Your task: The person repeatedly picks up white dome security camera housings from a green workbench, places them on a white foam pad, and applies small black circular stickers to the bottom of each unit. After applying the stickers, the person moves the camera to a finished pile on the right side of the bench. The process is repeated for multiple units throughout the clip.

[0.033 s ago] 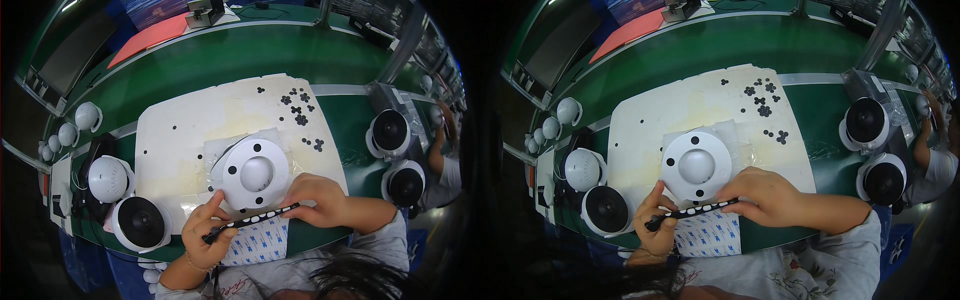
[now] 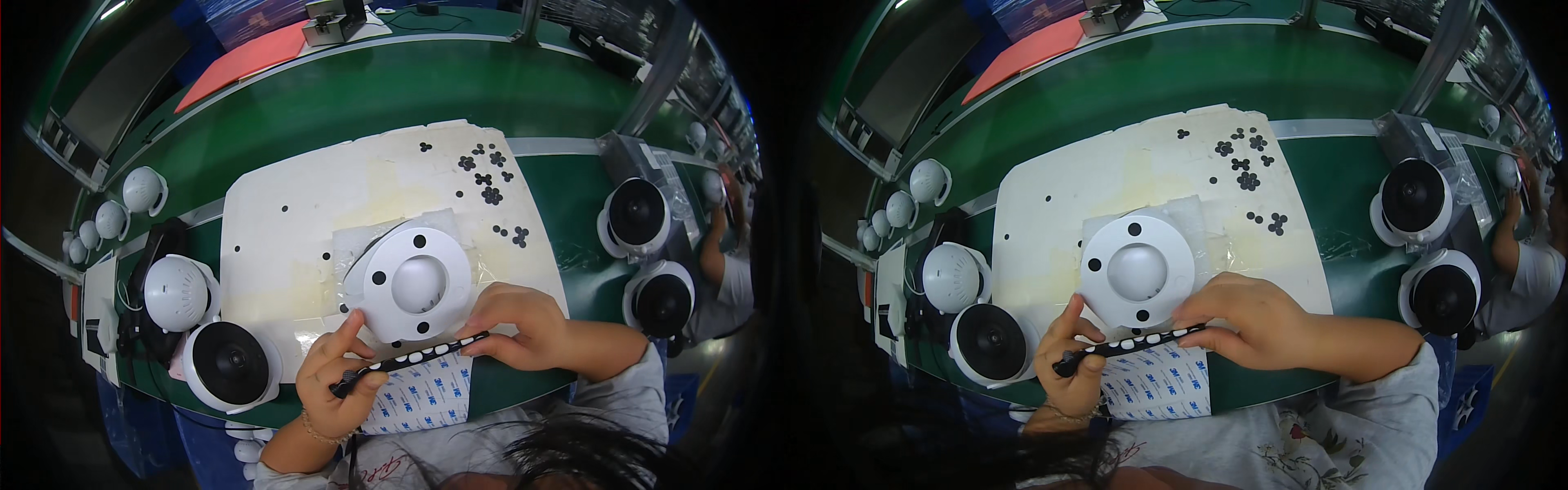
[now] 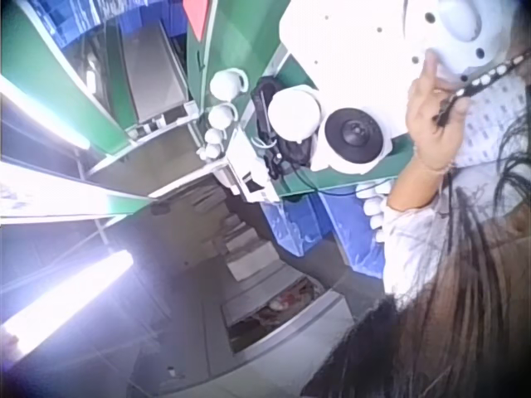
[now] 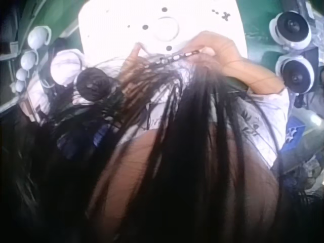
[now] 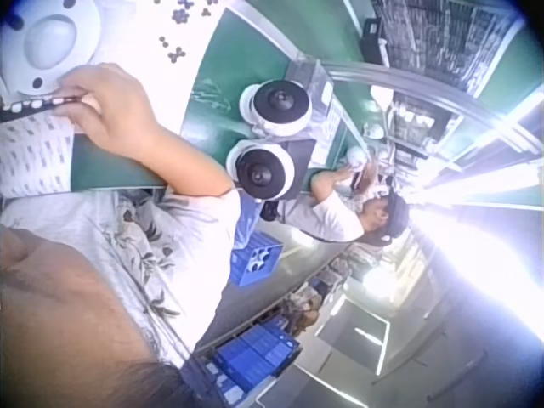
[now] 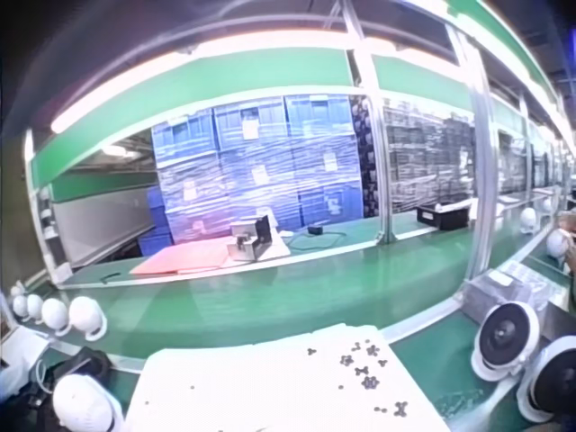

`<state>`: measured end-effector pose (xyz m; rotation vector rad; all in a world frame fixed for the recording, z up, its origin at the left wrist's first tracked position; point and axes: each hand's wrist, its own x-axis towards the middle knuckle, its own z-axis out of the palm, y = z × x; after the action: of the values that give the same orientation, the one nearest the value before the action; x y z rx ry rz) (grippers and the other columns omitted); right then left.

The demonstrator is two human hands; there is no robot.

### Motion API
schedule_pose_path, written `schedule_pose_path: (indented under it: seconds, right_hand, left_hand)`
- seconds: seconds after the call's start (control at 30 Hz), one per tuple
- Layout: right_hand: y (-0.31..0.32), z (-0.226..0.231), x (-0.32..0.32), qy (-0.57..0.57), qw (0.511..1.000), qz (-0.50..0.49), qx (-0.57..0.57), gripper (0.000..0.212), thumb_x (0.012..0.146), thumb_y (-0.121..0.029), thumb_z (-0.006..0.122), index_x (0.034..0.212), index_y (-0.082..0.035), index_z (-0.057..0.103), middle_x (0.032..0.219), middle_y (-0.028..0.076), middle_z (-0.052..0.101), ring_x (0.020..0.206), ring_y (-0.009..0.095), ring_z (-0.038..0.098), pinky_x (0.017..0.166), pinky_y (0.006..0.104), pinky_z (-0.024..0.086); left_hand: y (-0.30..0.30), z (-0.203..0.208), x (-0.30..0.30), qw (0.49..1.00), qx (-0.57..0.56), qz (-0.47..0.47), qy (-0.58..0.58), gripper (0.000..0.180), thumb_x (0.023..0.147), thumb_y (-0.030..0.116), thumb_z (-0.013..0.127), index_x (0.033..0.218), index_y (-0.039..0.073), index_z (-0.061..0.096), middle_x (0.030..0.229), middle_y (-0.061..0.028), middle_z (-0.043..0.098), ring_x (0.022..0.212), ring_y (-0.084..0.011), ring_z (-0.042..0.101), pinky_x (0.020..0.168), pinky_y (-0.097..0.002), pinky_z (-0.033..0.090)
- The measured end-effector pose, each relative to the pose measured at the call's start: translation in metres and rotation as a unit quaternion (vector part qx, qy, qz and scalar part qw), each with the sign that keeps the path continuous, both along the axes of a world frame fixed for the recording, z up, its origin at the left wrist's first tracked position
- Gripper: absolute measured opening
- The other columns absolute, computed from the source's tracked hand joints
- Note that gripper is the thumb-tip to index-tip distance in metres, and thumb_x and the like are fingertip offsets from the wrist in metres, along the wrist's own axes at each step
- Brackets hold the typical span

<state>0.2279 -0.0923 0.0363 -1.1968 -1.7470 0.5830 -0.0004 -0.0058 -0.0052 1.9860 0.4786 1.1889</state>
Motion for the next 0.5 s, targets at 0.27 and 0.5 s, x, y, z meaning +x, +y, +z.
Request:
schedule_pose_path:
  seconds: [0.27,0.5]
  right_hand:
    - [0.007,-0.01,0.016,-0.163,0.951,0.065,0.254,0.011,0.072,-0.011,0.066,0.083,-0.009,0.065,0.094,0.005,0.063,0.085,0.021,0.061,0.063,0.027,0.049]
    - [0.01,-0.005,0.016,-0.021,0.987,0.042,0.153,0.012,0.074,-0.015,0.066,0.084,-0.01,0.064,0.117,0.01,0.052,0.118,0.03,0.04,0.093,0.0407,0.034]
  left_hand:
    - [0.0,0.001,0.0,1.0,-0.012,0.02,0.009,0.026,0.071,0.017,0.071,0.065,-0.001,0.053,0.118,-0.0217,0.052,0.069,-0.0197,0.056,0.064,-0.0278,0.045]
    - [0.002,0.001,-0.006,0.995,0.093,0.036,0.018,0.021,0.062,0.012,0.074,0.067,0.002,0.056,0.119,-0.0175,0.052,0.071,-0.0217,0.057,0.062,-0.0293,0.045]
